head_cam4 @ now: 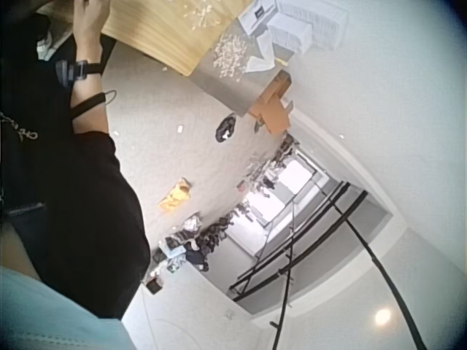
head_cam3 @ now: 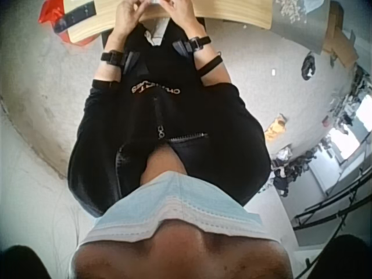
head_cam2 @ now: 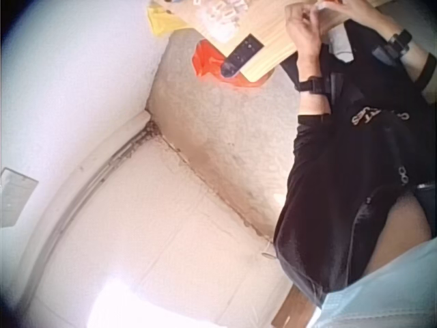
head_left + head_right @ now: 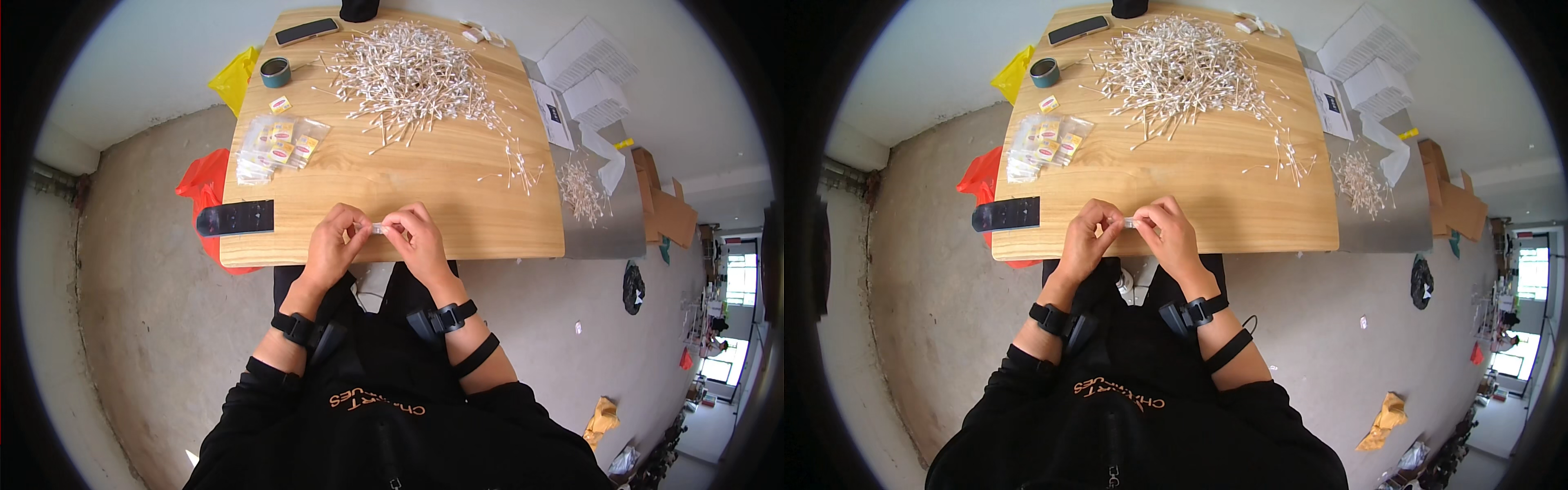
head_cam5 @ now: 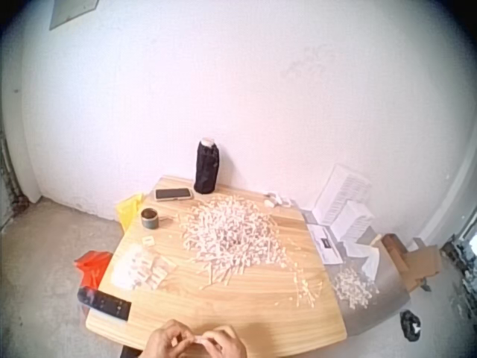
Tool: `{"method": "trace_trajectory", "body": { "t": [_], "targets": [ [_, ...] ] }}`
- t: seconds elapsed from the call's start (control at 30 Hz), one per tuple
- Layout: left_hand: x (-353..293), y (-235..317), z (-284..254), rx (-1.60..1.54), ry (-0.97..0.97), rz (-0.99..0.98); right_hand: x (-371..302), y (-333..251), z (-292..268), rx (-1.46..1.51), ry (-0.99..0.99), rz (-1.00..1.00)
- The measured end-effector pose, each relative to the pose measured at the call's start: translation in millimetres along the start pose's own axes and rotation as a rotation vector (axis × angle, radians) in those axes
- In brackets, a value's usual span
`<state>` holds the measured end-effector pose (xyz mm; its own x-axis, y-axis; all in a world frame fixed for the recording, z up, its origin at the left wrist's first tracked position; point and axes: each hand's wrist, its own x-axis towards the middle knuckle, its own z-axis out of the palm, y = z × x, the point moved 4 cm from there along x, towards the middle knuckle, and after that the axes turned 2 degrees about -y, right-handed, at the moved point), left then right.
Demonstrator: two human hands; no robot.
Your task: Sorting cotton swabs by hand and placing them into a small plastic bag.
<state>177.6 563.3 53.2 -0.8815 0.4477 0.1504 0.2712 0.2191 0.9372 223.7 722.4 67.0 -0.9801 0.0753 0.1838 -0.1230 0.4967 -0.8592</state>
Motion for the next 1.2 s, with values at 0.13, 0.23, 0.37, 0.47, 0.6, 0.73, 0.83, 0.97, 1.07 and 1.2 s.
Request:
{"method": "trace_trajectory", "body": {
  "t": [0.13, 0.23, 0.37, 0.47, 0.6, 0.73, 0.83, 0.97, 1.07, 1.2],
  "targets": [
    [0, -1, 3, 0.008, 0.021, 0.005, 1, 3, 7, 0.069, 0.011, 0.002],
    [1, -4, 1, 0.092, 0.041, 0.056, 5, 6, 8, 0.012, -0.042, 0.014],
    [-3, -29, 7, -0.177, -0.037, -0.345, 3, 28, 16, 0.383, -0.072, 0.246],
    [-4, -36, 12, -0.607, 0.047, -0.372, -3, 39, 27, 0.702, -0.175, 0.525],
    [-9, -39, 25, -0.706, -0.057, -0.588, -5, 34, 38, 0.811, -0.133, 0.63],
    [-11, -43, 29, -0.624, -0.051, -0.51, -5, 44, 48, 0.873, -0.098, 0.551],
    [-7, -40, 32, -0.598, -0.037, -0.426, -4, 48, 44, 0.865, -0.081, 0.542],
    [-7, -47, 31, -0.768, 0.021, -0.4, 0, 47, 48, 0.826, -0.034, 0.509],
    [-6, -51, 32, -0.781, 0.08, -0.419, 0, 49, 53, 0.808, 0.016, 0.513],
    [-7, -52, 37, -0.624, 0.128, -0.402, 2, 49, 55, 0.72, 0.065, 0.548]
  ]
}}
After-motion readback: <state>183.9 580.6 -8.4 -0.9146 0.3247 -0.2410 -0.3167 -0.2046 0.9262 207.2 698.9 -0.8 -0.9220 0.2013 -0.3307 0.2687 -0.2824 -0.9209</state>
